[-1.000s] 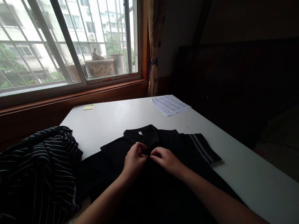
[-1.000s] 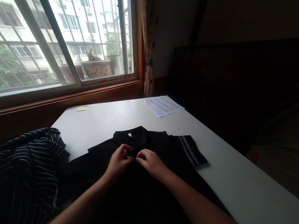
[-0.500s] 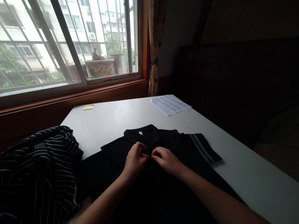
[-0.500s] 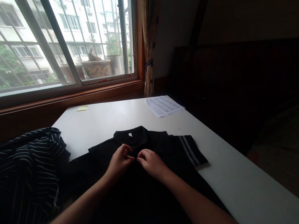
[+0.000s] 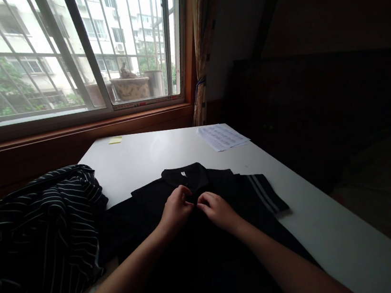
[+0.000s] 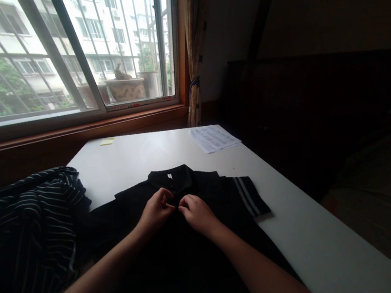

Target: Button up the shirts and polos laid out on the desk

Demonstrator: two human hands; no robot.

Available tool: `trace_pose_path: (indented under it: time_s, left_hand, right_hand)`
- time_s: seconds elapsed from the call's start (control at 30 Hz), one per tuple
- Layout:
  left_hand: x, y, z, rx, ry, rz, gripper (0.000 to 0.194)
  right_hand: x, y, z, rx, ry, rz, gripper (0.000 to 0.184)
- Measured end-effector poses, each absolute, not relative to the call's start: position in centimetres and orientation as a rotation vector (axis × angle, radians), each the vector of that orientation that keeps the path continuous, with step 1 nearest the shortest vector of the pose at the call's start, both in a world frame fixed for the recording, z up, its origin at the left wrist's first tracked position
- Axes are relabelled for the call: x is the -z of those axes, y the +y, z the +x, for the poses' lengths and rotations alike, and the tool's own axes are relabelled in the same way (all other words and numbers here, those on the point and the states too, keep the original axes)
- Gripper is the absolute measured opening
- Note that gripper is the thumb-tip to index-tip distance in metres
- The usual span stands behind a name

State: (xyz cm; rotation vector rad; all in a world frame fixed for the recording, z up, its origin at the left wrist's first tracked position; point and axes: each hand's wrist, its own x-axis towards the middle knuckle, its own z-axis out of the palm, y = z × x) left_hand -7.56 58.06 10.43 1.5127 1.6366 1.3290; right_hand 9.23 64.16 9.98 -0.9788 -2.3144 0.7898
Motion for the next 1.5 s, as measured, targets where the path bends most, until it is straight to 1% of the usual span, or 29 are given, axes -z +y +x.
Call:
trace_pose_path:
  time_s: [0.63, 0.93, 1.17, 1.5]
  left_hand:
    - [-10.22, 58.09, -7.61, -1.26, 1.726, 1.601, 0.027]
    - [-9.91, 58.25, -7.82, -1.297, 1.691, 1.673, 0.027]
    - [-10.46, 57.86, -7.57, -1.155, 1.704, 1.705, 0.024]
    - [-10.32, 57.88, -7.63, -1.097, 1.774, 1.718, 0.028]
  right_hand:
    - [-9.73, 64.05, 8.95, -0.736, -2.331, -1.014, 0.009]
    - [-9.58, 64.12, 9.03, -0.713, -2.34, -0.996, 0.009]
    - [-9.52, 63.95, 9.05, -0.666, -2.357, -1.0, 0.009]
    - [-9.16, 63.74, 8.89, -0.595, -2.376, -1.016, 0.009]
